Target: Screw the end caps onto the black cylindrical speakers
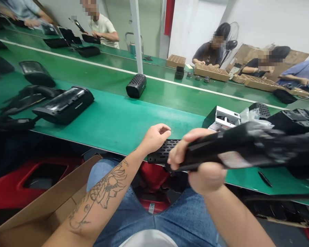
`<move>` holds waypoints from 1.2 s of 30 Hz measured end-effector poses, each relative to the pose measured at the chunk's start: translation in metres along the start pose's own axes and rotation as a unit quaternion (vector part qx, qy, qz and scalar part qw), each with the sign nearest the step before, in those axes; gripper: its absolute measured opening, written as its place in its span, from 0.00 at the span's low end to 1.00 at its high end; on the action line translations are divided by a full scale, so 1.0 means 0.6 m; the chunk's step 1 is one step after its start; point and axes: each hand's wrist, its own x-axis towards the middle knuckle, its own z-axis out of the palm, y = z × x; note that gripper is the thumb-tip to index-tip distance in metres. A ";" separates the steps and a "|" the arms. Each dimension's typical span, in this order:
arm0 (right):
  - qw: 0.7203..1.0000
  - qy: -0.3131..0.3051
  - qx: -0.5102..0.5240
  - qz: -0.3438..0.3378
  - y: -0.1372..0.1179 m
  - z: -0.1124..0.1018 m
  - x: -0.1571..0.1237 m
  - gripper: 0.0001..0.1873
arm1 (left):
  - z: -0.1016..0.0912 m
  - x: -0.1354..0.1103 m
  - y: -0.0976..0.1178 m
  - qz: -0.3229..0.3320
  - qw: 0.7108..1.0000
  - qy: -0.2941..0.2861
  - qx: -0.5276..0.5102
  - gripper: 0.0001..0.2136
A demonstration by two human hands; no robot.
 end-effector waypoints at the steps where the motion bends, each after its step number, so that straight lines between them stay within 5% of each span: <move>1: 1.000 -0.021 0.019 0.007 0.017 0.018 -0.002 0.27 | -0.002 -0.003 0.004 -0.006 1.000 -0.005 0.000 0.04; 7: 0.999 -0.031 0.011 0.000 0.086 0.055 0.000 0.24 | -0.015 -0.019 0.025 -0.017 0.999 -0.027 -0.017 0.03; 13: 0.999 -0.002 -0.038 0.013 0.100 0.047 0.007 0.27 | -0.015 -0.015 0.022 -0.039 0.998 -0.026 -0.037 0.04; 18: 0.998 -0.038 -0.038 0.040 0.116 0.043 0.007 0.27 | -0.020 -0.013 0.019 -0.034 0.997 -0.040 -0.058 0.12; 22: 0.995 -0.078 -0.040 0.057 0.120 0.041 0.005 0.24 | -0.021 -0.010 0.025 -0.041 0.996 -0.039 -0.062 0.09; 36: 0.980 -0.152 -0.047 0.118 0.129 0.028 0.010 0.21 | -0.008 -0.012 0.020 -0.047 0.985 0.104 -0.127 0.06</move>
